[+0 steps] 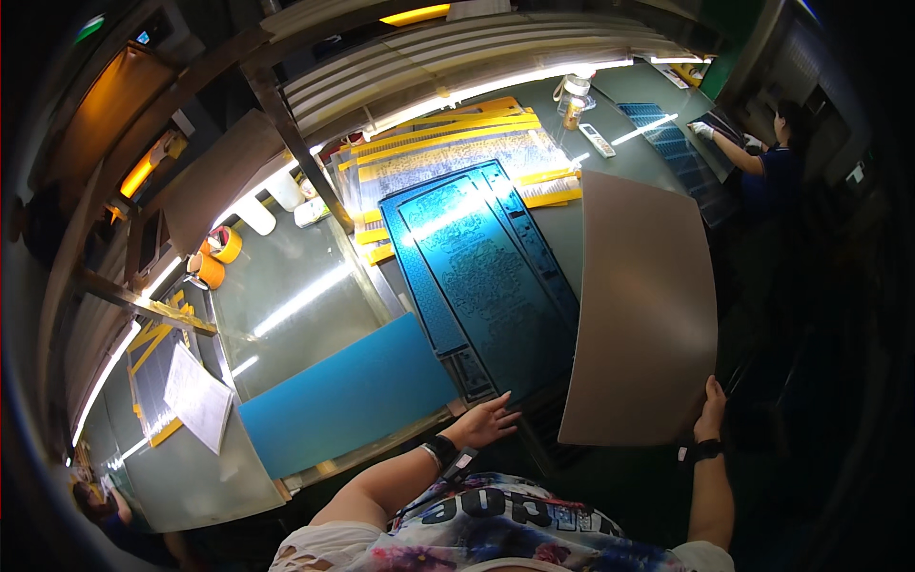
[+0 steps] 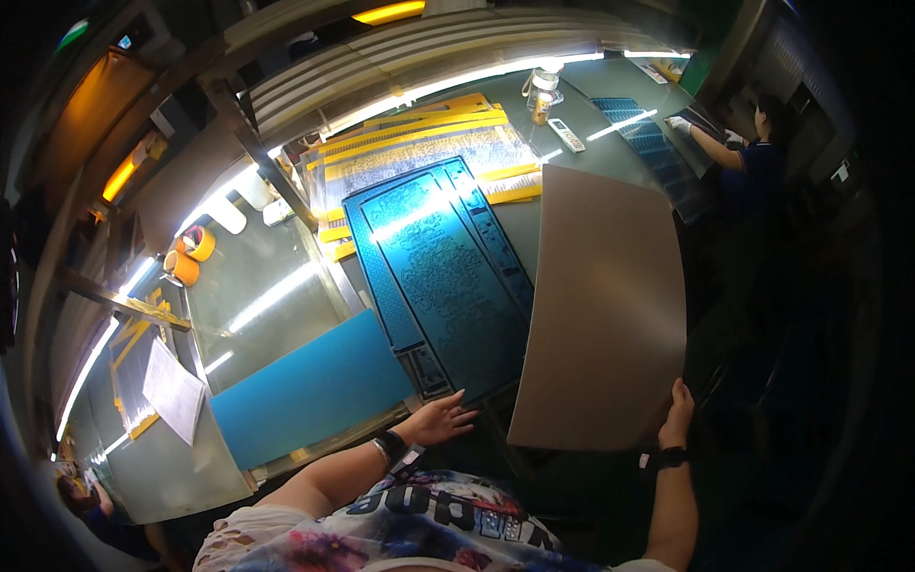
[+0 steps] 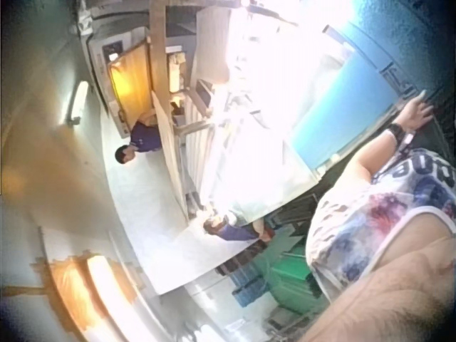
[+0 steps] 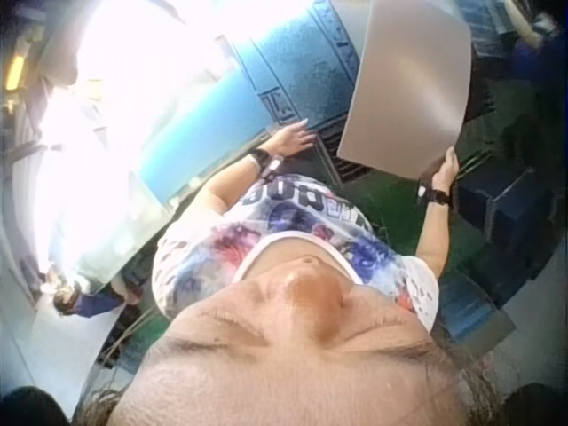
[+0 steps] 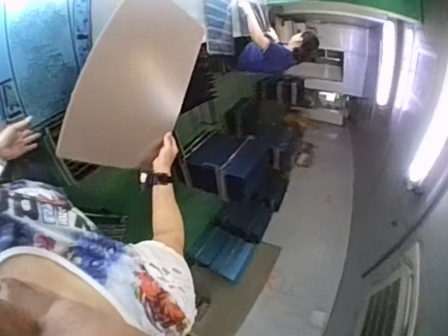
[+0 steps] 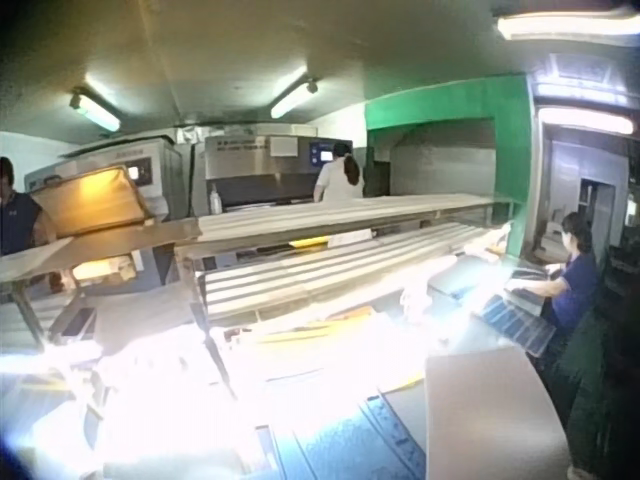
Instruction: Organizing and moving large blue metal or composite panels in a fabrication shop.
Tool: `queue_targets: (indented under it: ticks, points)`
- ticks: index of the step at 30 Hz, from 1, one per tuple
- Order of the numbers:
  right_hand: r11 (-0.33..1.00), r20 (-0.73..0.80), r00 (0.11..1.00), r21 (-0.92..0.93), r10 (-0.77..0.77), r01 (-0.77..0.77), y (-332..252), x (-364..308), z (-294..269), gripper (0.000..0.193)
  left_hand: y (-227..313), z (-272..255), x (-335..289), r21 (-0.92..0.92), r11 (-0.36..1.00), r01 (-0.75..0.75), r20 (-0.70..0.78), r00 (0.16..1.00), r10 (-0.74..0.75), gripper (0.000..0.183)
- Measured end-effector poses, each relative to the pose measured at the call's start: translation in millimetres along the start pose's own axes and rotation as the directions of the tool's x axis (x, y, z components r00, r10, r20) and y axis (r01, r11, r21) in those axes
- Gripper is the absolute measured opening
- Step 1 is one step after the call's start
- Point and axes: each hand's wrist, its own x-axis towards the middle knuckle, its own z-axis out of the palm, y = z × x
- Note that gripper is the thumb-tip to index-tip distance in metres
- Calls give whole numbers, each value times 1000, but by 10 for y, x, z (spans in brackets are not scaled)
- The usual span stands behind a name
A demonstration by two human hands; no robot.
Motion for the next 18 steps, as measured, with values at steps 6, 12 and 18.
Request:
queue_targets:
  ticks: [6, 12, 18]
  points:
    - [1000, 19, 999, -3, -27, 27, -77, -154, -173, 34, 242, 273, -26, 61, 997, 53, 75, 996, -57, 38]
    - [998, -25, 998, -5, -56, 56, -71, -238, -229, 32, 533, 325, 108, 513, 794, -325, -123, 888, 443, 40]
    - [958, 0, 968, -139, -252, 250, -350, -203, -51, 25, 668, 280, -240, 670, 735, -100, -137, 957, 255, 45]
